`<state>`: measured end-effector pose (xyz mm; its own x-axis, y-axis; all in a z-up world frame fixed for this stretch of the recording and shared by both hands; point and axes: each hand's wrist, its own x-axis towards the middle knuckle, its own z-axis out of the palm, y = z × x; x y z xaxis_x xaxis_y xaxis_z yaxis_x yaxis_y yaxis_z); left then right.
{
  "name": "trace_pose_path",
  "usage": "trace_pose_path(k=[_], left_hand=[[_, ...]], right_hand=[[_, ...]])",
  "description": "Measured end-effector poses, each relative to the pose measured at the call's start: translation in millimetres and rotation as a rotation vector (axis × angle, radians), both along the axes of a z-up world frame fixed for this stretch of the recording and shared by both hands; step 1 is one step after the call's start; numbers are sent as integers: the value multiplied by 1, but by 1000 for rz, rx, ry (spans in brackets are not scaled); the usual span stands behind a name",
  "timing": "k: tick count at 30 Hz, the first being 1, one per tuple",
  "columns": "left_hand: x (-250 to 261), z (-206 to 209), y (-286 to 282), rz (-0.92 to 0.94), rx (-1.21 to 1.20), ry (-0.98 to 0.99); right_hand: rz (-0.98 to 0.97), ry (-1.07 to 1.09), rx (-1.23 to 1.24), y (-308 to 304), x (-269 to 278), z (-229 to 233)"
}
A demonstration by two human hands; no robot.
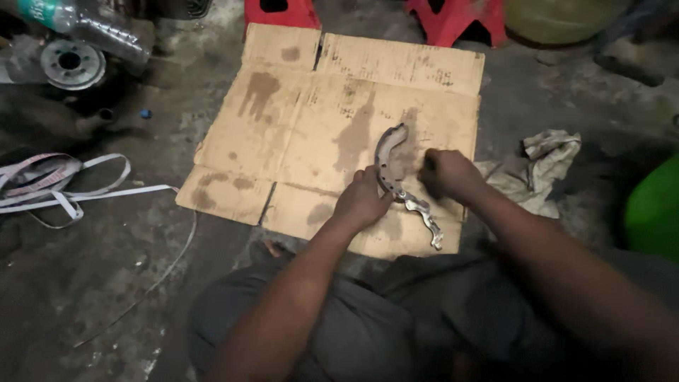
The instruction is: The person sits on the floor and scrubs a curved metal part with a cloth. They then pick up a second, smaller metal part and scrub it as well. The person places both parts on a piece of cardboard on the floor.
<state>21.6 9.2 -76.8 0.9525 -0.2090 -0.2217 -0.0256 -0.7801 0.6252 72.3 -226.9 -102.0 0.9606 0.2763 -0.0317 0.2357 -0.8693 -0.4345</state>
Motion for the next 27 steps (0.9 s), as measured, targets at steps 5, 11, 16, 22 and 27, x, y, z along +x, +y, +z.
trace_pose_path(k=[5,11,16,22,27], left_hand=[[25,-7,6,173,-36,-16],[31,-19,3,17,-1,109],[45,-28,5,59,-82,79],[44,-36,8,92,-110,92],[42,-34,4,82,-123,125]], right_hand=[[-67,10,179,5,5,7],[-69,-156,100,32,40,6],[95,-301,124,60,45,-12],[387,-284,218,54,15,11],[241,-431,131,45,23,37]])
